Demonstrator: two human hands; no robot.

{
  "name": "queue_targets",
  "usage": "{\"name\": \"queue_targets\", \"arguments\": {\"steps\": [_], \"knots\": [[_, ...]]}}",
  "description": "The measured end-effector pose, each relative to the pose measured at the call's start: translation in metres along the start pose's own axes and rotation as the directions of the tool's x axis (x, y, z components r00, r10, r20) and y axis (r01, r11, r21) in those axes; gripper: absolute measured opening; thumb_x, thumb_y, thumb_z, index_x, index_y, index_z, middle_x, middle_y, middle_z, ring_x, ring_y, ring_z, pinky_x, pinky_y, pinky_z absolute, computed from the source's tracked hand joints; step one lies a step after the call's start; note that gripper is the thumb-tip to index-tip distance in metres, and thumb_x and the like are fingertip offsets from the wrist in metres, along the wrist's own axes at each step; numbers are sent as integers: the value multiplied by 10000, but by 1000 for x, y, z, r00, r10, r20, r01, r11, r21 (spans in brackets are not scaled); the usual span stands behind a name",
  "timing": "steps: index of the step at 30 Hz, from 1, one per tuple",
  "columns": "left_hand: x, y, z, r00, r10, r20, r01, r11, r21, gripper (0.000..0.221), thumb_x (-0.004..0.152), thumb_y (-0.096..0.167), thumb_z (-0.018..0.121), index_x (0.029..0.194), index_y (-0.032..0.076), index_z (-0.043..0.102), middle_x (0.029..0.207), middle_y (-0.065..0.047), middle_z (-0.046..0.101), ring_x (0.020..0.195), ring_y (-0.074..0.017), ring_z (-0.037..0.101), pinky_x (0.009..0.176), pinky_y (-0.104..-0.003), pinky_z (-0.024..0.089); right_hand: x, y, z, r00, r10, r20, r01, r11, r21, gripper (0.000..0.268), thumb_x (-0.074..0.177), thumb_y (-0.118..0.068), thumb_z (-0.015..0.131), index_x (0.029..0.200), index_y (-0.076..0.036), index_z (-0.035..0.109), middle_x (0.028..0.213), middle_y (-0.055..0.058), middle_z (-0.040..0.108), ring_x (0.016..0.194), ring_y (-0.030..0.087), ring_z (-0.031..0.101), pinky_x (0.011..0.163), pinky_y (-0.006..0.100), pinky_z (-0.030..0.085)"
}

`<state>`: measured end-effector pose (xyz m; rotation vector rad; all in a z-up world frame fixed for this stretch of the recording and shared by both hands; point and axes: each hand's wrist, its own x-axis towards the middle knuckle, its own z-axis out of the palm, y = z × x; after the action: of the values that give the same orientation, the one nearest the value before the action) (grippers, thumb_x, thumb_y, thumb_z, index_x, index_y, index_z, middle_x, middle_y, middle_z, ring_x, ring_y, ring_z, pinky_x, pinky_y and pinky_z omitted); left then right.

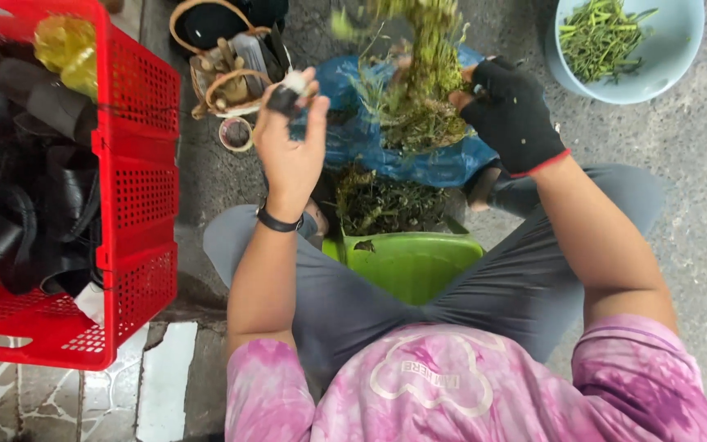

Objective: The person is sitting on a stool and cleaning green plants by stripping leaves from the stems and sorting them into a bowl.

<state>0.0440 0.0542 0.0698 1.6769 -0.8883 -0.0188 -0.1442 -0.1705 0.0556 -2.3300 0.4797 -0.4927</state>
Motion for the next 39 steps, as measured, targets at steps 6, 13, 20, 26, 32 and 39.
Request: {"name": "queue_targets", "arguments": {"steps": [6, 13, 20, 26, 32, 39], "knots": [[2, -20, 6, 970, 143, -196, -151, 988, -28, 159, 855, 16, 715, 1008, 40, 679, 892, -105, 679, 774, -218, 665, 691, -302, 530, -10, 12, 21, 978, 194, -74, -173, 958, 227, 260, 855, -134, 812, 1053, -41, 672, 933, 149, 625, 846, 293, 637, 727, 370, 480], [0, -13, 21, 986, 140, -90, -145, 987, -63, 132, 860, 40, 717, 984, 45, 672, 885, -88, 687, 737, -229, 661, 668, -315, 513, 4, 12, 28, 967, 253, 32, -254, 944, 211, 251, 828, -149, 801, 1042, -68, 699, 919, 136, 658, 821, 304, 651, 709, 372, 492], [-4, -21, 25, 994, 41, -98, -51, 994, -94, 120, 888, 63, 693, 1002, 35, 663, 903, -96, 674, 775, -206, 670, 681, -295, 537, 6, 4, 16, 870, 478, 122, -483, 775, 407, 300, 845, -268, 743, 1084, -105, 664, 917, 55, 639, 837, 168, 601, 750, 357, 477], [-12, -13, 39, 981, -138, 134, 172, 939, -299, 202, 869, 149, 726, 1050, 92, 654, 987, -79, 679, 869, -185, 656, 752, -328, 541, -1, 43, 37, 765, 610, 209, -549, 448, 706, 279, 751, -121, 721, 1020, -69, 668, 808, 8, 582, 787, 100, 556, 712, 249, 462], [-31, -12, 60, 958, 21, 288, 136, 847, -514, 297, 874, 118, 724, 1160, 101, 644, 1183, -75, 546, 1082, -200, 556, 881, -386, 506, 9, -3, 48, 703, 611, 365, -536, 117, 836, 188, 639, 34, 672, 809, -44, 690, 705, 62, 641, 640, 129, 638, 576, 201, 504], [-34, -16, 66, 952, 30, 305, 120, 879, -462, 129, 863, 139, 730, 823, 48, 647, 890, -22, 481, 768, -168, 585, 664, -284, 505, 9, 37, 67, 727, 563, 393, -619, 785, 23, 282, 756, -429, 708, 808, -153, 681, 612, 107, 601, 593, 320, 613, 537, 390, 429]]}}
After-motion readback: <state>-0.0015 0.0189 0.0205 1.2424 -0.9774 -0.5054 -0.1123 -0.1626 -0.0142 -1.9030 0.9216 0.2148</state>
